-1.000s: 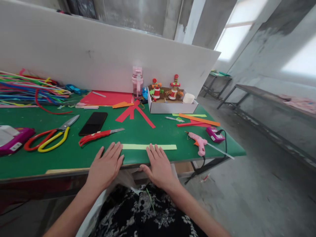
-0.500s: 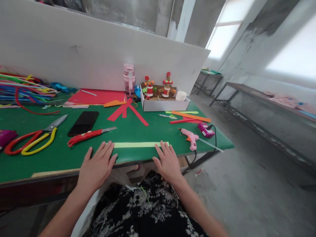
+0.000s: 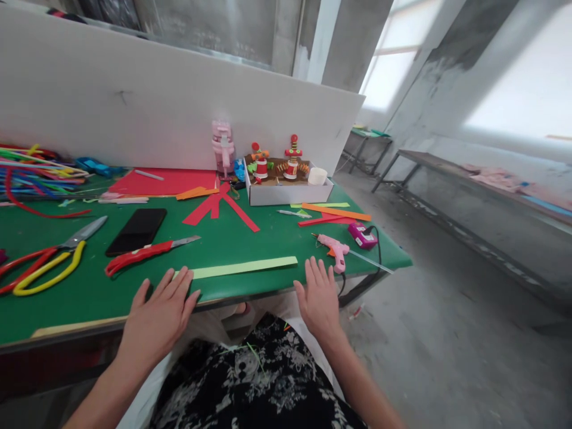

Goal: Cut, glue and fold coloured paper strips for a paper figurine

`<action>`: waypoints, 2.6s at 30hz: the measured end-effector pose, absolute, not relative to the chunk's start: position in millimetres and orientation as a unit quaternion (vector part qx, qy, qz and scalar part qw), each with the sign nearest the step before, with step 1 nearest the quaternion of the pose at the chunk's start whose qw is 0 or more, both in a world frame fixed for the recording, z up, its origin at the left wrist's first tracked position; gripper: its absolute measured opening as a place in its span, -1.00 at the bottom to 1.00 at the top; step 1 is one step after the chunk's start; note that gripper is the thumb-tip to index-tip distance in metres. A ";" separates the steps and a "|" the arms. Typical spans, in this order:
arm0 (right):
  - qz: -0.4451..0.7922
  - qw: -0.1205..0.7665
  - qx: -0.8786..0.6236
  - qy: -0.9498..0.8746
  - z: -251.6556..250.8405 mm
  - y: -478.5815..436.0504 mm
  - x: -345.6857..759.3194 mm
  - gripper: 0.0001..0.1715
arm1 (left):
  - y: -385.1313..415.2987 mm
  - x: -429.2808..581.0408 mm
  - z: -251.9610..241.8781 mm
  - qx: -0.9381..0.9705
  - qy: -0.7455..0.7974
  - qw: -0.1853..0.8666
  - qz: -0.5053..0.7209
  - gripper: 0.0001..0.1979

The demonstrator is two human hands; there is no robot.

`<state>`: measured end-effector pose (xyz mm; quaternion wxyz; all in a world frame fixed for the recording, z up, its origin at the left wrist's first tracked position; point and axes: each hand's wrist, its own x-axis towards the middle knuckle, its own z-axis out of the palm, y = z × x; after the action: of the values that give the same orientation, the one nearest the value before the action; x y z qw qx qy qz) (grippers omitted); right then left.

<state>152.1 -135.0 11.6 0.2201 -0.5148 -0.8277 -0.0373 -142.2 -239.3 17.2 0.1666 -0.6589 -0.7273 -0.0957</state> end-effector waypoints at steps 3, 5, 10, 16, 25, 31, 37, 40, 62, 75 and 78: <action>-0.007 0.228 -0.414 -0.881 13.8 -148.4 135.6 -0.27 | -239.1 -140.4 18.7 -0.652 -0.736 0.156 -0.097 -0.32; 0.027 0.205 -0.328 -0.922 15.8 -155.0 116.9 -0.24 | -239.7 -140.4 18.0 -0.648 -0.740 0.151 -0.098 -0.32; 0.035 0.184 -0.319 -0.929 10.9 -152.0 100.3 -0.27 | -241.6 -141.1 15.1 -0.649 -0.739 0.143 -0.114 -0.35; -0.057 0.258 -0.438 -0.859 13.5 -145.3 166.9 -0.56 | -241.5 -138.3 15.1 -0.638 -0.749 0.124 -0.125 -0.34; 0.051 0.267 -0.337 -0.901 30.0 -153.7 119.6 -0.60 | -241.3 -146.1 0.3 -0.642 -0.738 0.139 -0.153 -0.39; 0.045 0.204 -0.408 -0.889 16.1 -149.8 89.5 -0.36 | -242.1 -147.7 -4.0 -0.657 -0.717 0.164 -0.166 -0.33; 0.033 0.184 -0.413 -0.891 17.1 -150.3 108.7 -0.38 | -242.3 -144.4 -0.2 -0.643 -0.732 0.144 -0.172 -0.37; 0.031 0.183 -0.388 -0.903 25.6 -144.9 111.0 -0.48 | -241.9 -145.3 -1.5 -0.642 -0.734 0.138 -0.170 -0.37; -0.003 0.175 -0.370 -0.912 31.7 -122.7 97.9 -0.87 | -240.6 -138.6 6.1 -0.627 -0.749 0.116 -0.178 -0.40; 0.136 0.299 -0.396 -0.858 28.1 -171.2 124.3 -0.88 | -240.9 -138.9 5.2 -0.623 -0.748 0.125 -0.191 -0.42; 0.193 0.309 -0.427 -0.828 27.5 -171.0 143.3 -0.92 | -240.4 -138.6 6.8 -0.625 -0.748 0.118 -0.189 -0.42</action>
<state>143.3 -171.0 27.5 0.3093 -0.4269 -0.8276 0.1929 -138.6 -240.4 6.8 0.1180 -0.6248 -0.7483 -0.1893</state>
